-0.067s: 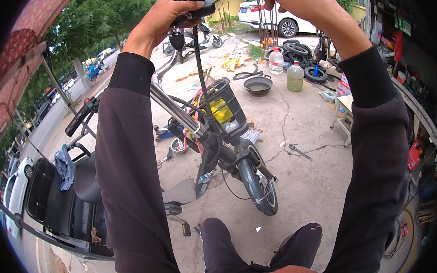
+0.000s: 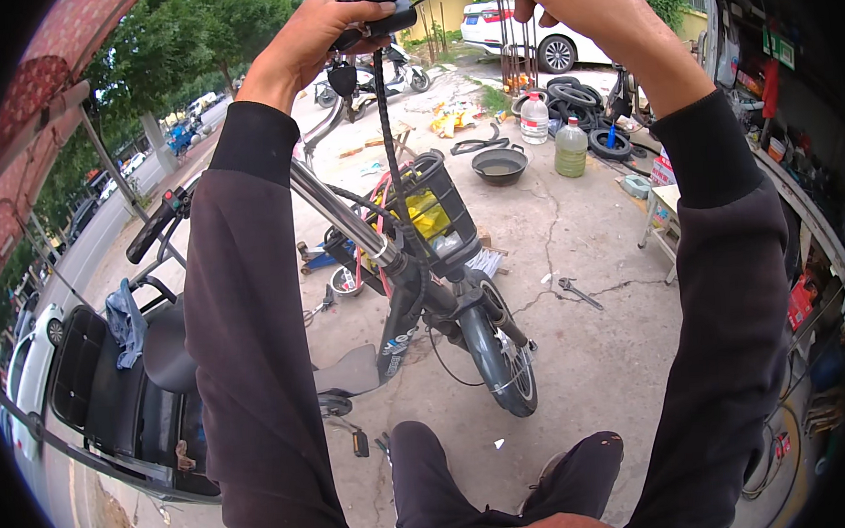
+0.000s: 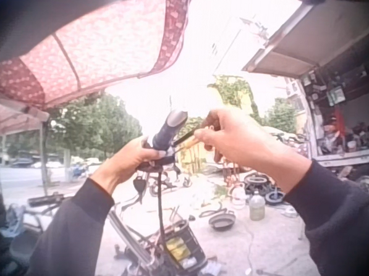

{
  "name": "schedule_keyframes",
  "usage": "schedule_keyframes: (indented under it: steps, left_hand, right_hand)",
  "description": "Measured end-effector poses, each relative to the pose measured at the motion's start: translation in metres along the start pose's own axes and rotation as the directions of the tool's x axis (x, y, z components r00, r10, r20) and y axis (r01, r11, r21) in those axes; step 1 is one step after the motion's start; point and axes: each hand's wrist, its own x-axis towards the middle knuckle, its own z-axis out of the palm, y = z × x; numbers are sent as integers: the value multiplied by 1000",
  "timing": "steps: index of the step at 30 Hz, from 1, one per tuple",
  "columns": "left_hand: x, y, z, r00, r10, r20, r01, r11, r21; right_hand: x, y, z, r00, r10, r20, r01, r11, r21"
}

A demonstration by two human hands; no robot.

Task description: The person repairs the handlebar controls of an electric bicycle. They connect wires to the throttle and brake lever, then use a screwdriver to tighten screws on the handlebar components.

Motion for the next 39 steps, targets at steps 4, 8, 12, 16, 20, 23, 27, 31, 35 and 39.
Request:
schedule_keyframes:
  steps: [4, 8, 12, 16, 20, 23, 27, 31, 35, 39]
  left_hand:
    - [4, -1, -4, 999, 6, 31, -7, 1000, 11]
    - [1, -2, 0, 1000, -9, 7, 9, 1000, 15]
    - [-1, -2, -6, 1000, -6, 15, 5, 1000, 26]
    - [6, -5, -2, 1000, 15, 14, -15, 1000, 7]
    - [4, 1, 5, 1000, 10, -8, -10, 1000, -14]
    - [-3, -4, -5, 1000, -29, -5, 29, 999, 39]
    - [0, -2, -3, 1000, -7, 7, 7, 1000, 9]
    - [2, 0, -2, 1000, -3, 25, 3, 999, -36]
    - [0, 4, 5, 1000, -20, 7, 20, 997, -80]
    - [-1, 1, 1, 999, -28, 21, 29, 997, -66]
  right_hand:
    - [-5, 0, -7, 997, 71, 17, -72, 996, 52]
    - [1, 6, 0, 966, -257, 23, 258, 954, -152]
    - [21, 16, 6, 861, -508, 3, 479, 810, -339]
    - [24, 1, 0, 940, -336, -60, 239, 772, -590]
    - [4, -7, 5, 889, -410, -201, 288, 845, -449]
    - [3, 4, -2, 987, -159, 36, 161, 982, -99]
    - [-14, 9, 7, 995, -46, -88, 52, 996, 71]
    - [-23, 17, 17, 990, 29, -137, 8, 965, 260]
    - [-15, 31, 18, 977, 184, -108, -131, 916, 378]
    - [-15, 17, 2, 999, -1, 34, -2, 996, 84]
